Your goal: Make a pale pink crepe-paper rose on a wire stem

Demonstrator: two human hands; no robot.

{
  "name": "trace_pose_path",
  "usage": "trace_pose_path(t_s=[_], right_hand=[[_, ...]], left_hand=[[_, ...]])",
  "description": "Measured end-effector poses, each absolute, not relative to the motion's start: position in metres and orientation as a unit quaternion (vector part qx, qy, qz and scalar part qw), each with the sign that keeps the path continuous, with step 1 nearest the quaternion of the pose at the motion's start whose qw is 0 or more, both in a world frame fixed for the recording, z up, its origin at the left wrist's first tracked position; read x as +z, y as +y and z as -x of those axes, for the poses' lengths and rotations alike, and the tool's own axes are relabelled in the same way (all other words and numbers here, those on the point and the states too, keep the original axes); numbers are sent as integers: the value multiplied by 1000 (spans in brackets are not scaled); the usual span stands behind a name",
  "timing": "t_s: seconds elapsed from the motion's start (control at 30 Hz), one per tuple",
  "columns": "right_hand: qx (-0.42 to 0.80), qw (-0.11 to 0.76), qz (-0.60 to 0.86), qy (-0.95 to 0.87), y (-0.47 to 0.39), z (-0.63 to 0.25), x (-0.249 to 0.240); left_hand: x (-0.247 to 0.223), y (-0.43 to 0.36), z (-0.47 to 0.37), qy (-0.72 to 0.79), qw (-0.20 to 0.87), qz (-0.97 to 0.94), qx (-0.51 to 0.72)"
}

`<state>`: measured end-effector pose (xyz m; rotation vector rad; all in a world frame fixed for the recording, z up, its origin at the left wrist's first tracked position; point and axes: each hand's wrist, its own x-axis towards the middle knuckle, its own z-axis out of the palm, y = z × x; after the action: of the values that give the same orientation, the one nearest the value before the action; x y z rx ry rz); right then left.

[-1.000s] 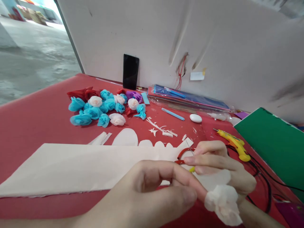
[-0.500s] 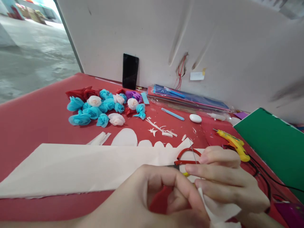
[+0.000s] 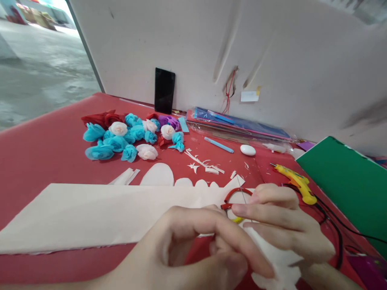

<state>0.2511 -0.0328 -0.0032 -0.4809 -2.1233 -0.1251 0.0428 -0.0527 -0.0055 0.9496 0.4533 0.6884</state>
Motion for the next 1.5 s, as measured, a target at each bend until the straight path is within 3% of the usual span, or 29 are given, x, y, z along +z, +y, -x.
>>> trace_pose_path(t_s=[0.2, 0.37, 0.63, 0.9, 1.1, 1.33, 1.5], right_hand=[[-38, 451, 187, -872, -28, -253, -1], [-6, 456, 189, -870, -25, -250, -3], [-4, 431, 158, -889, -23, -250, 1], [35, 407, 140, -902, -21, -247, 2], [87, 434, 163, -882, -23, -246, -6], [186, 452, 151, -859, -22, -243, -20], [347, 476, 179, -788, -23, -238, -32]], left_hand=[[6, -48, -45, 248, 697, -529, 415], [27, -57, -44, 374, 599, -564, 429], [19, -49, -43, 296, 617, -587, 432], [20, -35, -37, 330, 685, -592, 266], [17, -26, -32, 312, 713, -586, 225], [14, -21, -30, 255, 682, -645, 234], [12, -15, -30, 268, 707, -609, 240]])
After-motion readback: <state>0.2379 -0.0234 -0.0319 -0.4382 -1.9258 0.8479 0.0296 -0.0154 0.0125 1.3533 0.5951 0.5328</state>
